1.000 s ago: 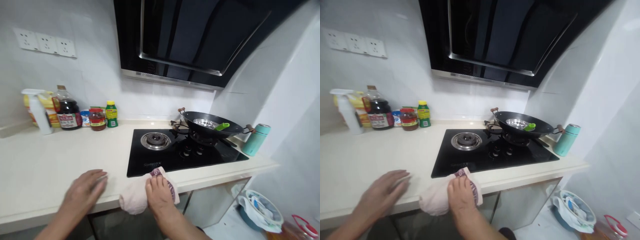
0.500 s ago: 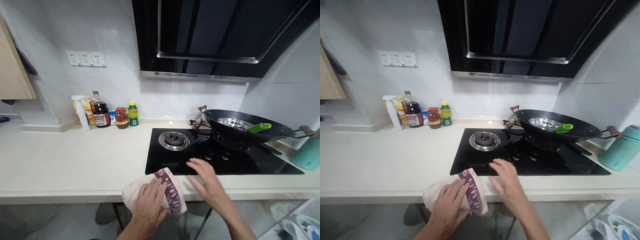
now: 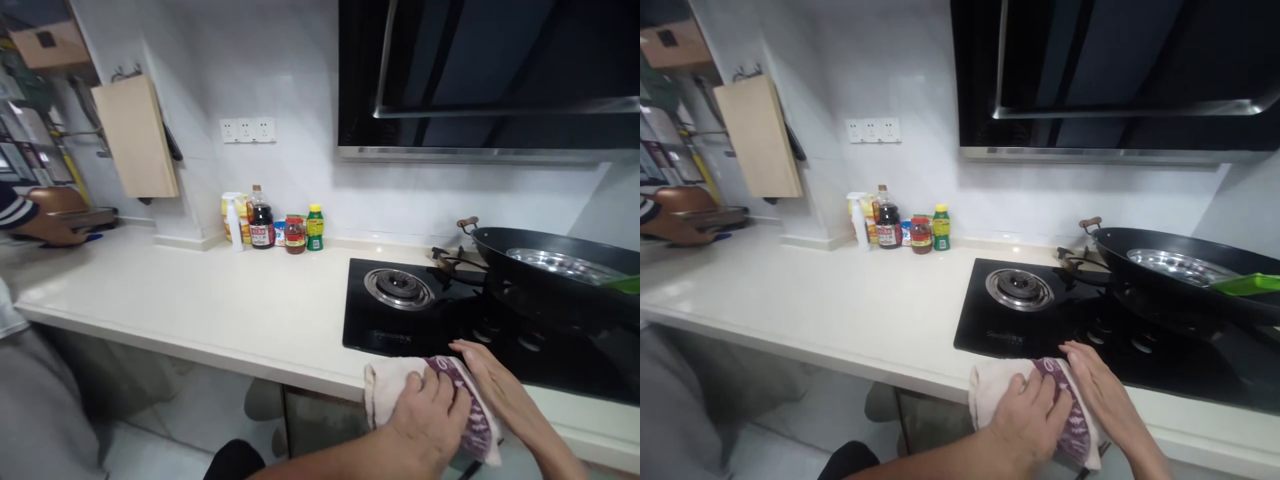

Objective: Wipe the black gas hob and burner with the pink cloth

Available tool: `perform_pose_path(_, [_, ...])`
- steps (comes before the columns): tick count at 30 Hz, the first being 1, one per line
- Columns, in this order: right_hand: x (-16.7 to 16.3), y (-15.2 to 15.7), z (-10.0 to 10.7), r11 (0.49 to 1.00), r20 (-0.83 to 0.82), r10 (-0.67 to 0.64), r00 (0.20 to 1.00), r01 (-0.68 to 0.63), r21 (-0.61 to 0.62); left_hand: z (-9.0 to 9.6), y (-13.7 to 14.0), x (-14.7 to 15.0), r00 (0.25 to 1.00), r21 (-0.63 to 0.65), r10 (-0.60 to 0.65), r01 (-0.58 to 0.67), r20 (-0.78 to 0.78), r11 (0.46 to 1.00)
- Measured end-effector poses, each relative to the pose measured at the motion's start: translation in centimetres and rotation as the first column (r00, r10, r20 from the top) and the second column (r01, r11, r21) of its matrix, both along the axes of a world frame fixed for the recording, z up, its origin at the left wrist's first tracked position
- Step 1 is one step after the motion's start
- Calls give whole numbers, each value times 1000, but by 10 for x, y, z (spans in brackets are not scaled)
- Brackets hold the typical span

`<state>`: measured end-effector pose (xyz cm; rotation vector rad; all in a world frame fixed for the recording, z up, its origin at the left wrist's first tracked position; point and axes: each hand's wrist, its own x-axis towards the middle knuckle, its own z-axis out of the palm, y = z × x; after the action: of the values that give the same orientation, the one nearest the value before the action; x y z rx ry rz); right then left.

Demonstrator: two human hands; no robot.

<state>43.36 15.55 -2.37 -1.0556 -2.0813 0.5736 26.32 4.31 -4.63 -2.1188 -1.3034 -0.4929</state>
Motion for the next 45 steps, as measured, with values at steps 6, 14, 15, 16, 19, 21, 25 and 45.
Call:
perform_pose_path(6, [3, 4, -8, 1000, 98, -27, 995, 26, 6, 2, -35, -73, 999, -25, -12, 13, 49, 1000])
perform_pose_path(14, [5, 15, -24, 993, 144, -5, 990, -13, 119, 10, -102, -233, 989, -3, 144, -144, 16, 990])
perform_pose_path(15, [5, 17, -26, 992, 148, -3, 989, -16, 127, 15, -110, -251, 987, -5, 159, -159, 4, 987])
perform_pose_path(16, [5, 18, -29, 991, 151, -2, 989, -19, 135, 20, -119, -268, 985, 0, 173, -173, -6, 985])
perform_pose_path(19, [4, 21, -34, 988, 151, -6, 989, -17, 150, 33, -146, -306, 951, -10, 308, -309, -23, 951])
perform_pose_path(21, [3, 22, -36, 989, 153, -13, 988, -9, 147, 38, -163, -323, 868, -54, 496, -497, -32, 866])
perform_pose_path(25, [0, 23, -38, 988, 133, -23, 991, 3, 153, 34, -189, -342, 622, -72, 782, -782, -42, 618])
perform_pose_path(45, [-3, 13, -26, 989, 167, -59, 984, 35, 145, -14, -71, -141, 935, 237, 334, -353, 119, 905])
